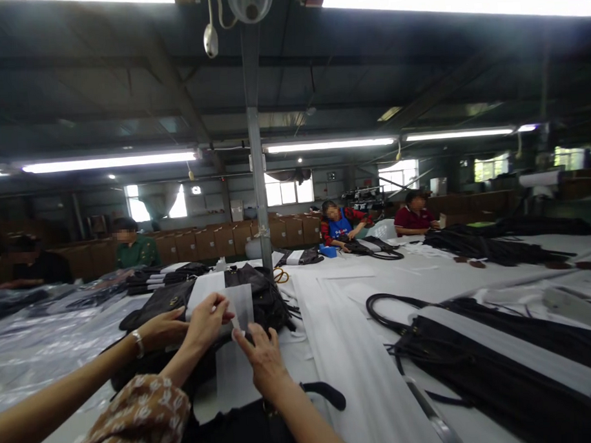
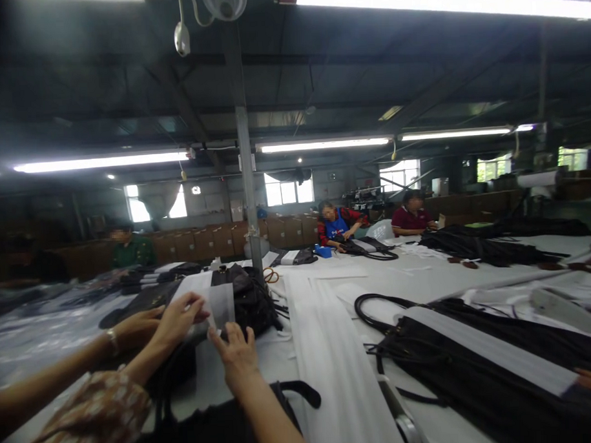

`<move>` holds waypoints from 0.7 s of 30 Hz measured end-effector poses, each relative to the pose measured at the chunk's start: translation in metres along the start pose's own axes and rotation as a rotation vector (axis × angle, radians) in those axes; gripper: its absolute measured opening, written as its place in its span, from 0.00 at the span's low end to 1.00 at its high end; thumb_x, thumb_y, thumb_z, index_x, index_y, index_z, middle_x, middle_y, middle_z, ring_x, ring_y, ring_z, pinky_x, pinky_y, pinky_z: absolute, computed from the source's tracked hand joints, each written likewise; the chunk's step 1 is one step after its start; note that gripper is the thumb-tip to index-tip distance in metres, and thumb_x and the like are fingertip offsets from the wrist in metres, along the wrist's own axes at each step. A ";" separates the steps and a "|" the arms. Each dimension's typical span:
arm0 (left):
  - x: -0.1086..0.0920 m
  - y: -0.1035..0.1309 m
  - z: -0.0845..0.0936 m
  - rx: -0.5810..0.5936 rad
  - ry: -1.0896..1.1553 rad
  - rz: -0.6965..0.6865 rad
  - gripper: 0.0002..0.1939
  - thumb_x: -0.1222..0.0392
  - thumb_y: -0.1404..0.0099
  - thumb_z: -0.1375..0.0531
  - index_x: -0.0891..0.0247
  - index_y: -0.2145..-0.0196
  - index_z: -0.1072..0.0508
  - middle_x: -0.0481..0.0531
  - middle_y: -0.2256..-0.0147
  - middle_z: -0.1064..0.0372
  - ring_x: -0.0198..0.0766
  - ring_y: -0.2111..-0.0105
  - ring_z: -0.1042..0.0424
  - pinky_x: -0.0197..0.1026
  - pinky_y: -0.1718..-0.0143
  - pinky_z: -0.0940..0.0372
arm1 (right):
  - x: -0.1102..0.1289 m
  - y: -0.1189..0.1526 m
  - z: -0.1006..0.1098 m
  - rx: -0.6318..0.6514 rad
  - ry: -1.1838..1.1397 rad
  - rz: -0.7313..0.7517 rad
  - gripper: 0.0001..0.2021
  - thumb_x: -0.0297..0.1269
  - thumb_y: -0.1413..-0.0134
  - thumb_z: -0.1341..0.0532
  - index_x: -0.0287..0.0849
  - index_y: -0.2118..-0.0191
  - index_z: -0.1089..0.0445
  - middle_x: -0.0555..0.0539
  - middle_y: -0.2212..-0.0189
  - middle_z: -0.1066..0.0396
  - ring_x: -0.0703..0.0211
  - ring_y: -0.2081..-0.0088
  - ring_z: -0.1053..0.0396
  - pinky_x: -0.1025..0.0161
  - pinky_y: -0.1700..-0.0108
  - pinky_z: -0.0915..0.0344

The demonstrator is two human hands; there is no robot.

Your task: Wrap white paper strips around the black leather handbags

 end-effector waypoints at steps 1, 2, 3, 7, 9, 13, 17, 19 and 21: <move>0.002 0.000 0.002 0.011 0.013 -0.002 0.16 0.46 0.42 0.46 0.62 0.67 0.36 0.52 0.70 0.28 0.44 0.66 0.24 0.44 0.63 0.29 | -0.003 0.004 0.000 0.008 0.036 -0.051 0.49 0.18 0.61 0.43 0.56 0.34 0.60 0.39 0.35 0.52 0.46 0.34 0.56 0.42 0.39 0.59; 0.004 0.001 0.005 0.025 0.019 -0.008 0.17 0.46 0.43 0.44 0.63 0.64 0.35 0.54 0.66 0.27 0.45 0.62 0.24 0.46 0.59 0.30 | -0.007 0.009 0.000 0.014 0.060 -0.102 0.50 0.17 0.62 0.42 0.56 0.33 0.62 0.39 0.33 0.57 0.44 0.33 0.60 0.41 0.38 0.60; 0.006 0.004 0.007 0.034 0.015 -0.018 0.20 0.46 0.43 0.43 0.63 0.60 0.34 0.56 0.61 0.27 0.46 0.58 0.25 0.47 0.55 0.31 | -0.011 0.014 -0.001 0.022 0.072 -0.145 0.51 0.17 0.63 0.42 0.56 0.33 0.62 0.39 0.32 0.60 0.43 0.33 0.62 0.41 0.38 0.60; 0.028 0.038 0.005 0.023 -0.164 -0.160 0.24 0.51 0.38 0.46 0.62 0.47 0.37 0.59 0.47 0.34 0.46 0.47 0.32 0.50 0.44 0.39 | -0.020 0.040 -0.001 0.092 0.046 -0.246 0.46 0.18 0.60 0.41 0.50 0.34 0.55 0.37 0.33 0.59 0.43 0.33 0.59 0.41 0.37 0.58; 0.054 0.067 -0.005 0.102 -0.314 -0.244 0.20 0.52 0.35 0.49 0.61 0.48 0.34 0.57 0.45 0.35 0.45 0.44 0.35 0.48 0.40 0.43 | -0.017 0.055 0.007 0.142 -0.009 -0.298 0.38 0.20 0.55 0.42 0.46 0.36 0.48 0.35 0.34 0.54 0.42 0.35 0.54 0.42 0.38 0.53; 0.129 0.131 -0.029 0.376 -0.552 -0.198 0.25 0.49 0.33 0.52 0.60 0.42 0.37 0.58 0.39 0.42 0.45 0.39 0.42 0.50 0.38 0.46 | 0.007 0.102 0.050 0.159 -0.246 -0.300 0.21 0.27 0.44 0.47 0.44 0.44 0.35 0.38 0.38 0.44 0.48 0.39 0.44 0.49 0.39 0.46; 0.195 0.176 -0.042 0.481 -0.779 -0.051 0.32 0.45 0.33 0.55 0.66 0.37 0.45 0.63 0.37 0.48 0.52 0.36 0.51 0.56 0.38 0.49 | 0.024 0.190 0.108 0.065 -0.528 -0.416 0.18 0.37 0.41 0.46 0.48 0.47 0.32 0.46 0.45 0.34 0.55 0.44 0.36 0.54 0.42 0.40; 0.214 0.186 -0.045 0.524 -0.855 -0.022 0.30 0.47 0.32 0.58 0.66 0.39 0.41 0.62 0.37 0.47 0.52 0.35 0.54 0.57 0.39 0.49 | 0.030 0.251 0.128 0.070 -0.581 -0.604 0.15 0.45 0.43 0.43 0.50 0.52 0.28 0.45 0.54 0.27 0.53 0.53 0.30 0.56 0.49 0.34; 0.224 0.188 -0.046 0.574 -0.885 -0.013 0.27 0.50 0.31 0.59 0.64 0.43 0.36 0.60 0.38 0.45 0.50 0.35 0.55 0.56 0.40 0.47 | 0.042 0.319 0.138 0.126 -0.602 -0.845 0.11 0.50 0.46 0.41 0.53 0.64 0.23 0.44 0.66 0.25 0.53 0.63 0.28 0.58 0.57 0.31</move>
Point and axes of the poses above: each hand's wrist, its own y-axis away from the middle knuckle, its own z-axis out of the back of the hand, x = y × z, the point moved 2 cm from there along -y, towards the middle knuckle
